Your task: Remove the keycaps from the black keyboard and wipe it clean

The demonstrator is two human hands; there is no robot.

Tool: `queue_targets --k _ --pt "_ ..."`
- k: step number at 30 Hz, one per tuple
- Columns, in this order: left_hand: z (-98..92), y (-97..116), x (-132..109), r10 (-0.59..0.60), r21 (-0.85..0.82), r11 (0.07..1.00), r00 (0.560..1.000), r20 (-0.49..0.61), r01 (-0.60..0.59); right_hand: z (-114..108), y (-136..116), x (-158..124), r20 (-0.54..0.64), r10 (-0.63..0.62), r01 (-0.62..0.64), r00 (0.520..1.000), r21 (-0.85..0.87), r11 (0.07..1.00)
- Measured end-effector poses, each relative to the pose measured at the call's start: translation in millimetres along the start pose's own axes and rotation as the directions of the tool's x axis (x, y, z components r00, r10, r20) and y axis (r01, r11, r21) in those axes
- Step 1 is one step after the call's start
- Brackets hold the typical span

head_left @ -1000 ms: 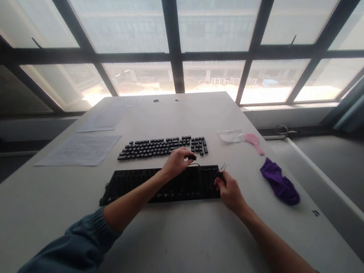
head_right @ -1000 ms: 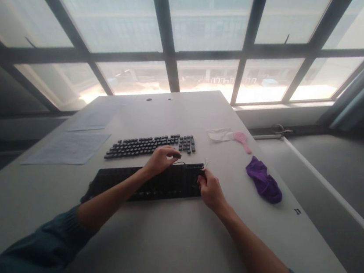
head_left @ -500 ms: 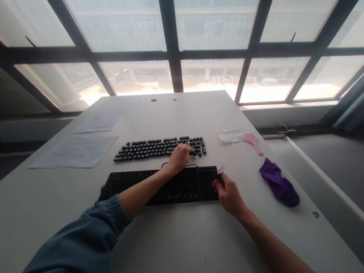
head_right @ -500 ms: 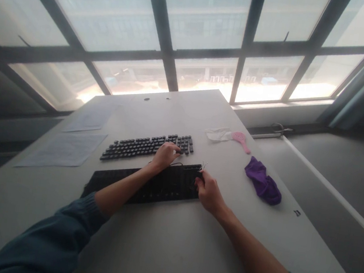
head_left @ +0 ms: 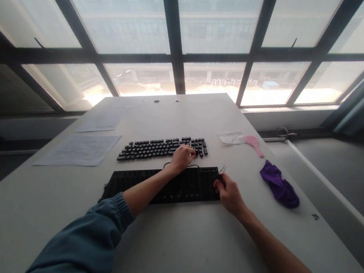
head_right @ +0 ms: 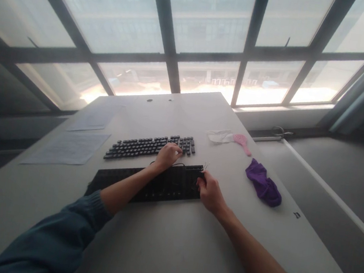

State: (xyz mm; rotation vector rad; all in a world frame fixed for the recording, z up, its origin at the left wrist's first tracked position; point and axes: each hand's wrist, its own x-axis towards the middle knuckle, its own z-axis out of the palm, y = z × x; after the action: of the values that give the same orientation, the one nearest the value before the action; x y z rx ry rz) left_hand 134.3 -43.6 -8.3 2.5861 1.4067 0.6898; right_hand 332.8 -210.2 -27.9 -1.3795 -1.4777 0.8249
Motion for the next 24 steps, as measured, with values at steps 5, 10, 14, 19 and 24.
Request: queue_targets --k 5,10,14,19,24 --pt "-1.5 5 -4 0.007 0.012 1.0 1.0 0.01 -0.007 0 2 0 0.001 -0.007 0.007 1.0 0.009 1.0" --pt "-3.0 5 -5 -0.01 0.034 0.999 1.0 -0.016 0.01 -1 1 1 0.014 -0.008 0.008 1.0 -0.002 1.0" --pt "-2.6 5 -2 -0.022 0.123 0.992 1.0 0.023 0.019 -1 1 2 0.015 -0.009 0.009 1.0 -0.017 1.0" --pt "-5.1 12 -4 -0.004 0.164 0.986 0.999 0.037 -0.003 -2 -1 1 0.019 -0.008 0.008 1.0 -0.017 1.0" --pt "-3.8 13 -4 0.004 0.157 0.987 1.0 0.017 -0.007 -1 -2 1 0.018 -0.007 0.007 1.0 -0.01 1.0"
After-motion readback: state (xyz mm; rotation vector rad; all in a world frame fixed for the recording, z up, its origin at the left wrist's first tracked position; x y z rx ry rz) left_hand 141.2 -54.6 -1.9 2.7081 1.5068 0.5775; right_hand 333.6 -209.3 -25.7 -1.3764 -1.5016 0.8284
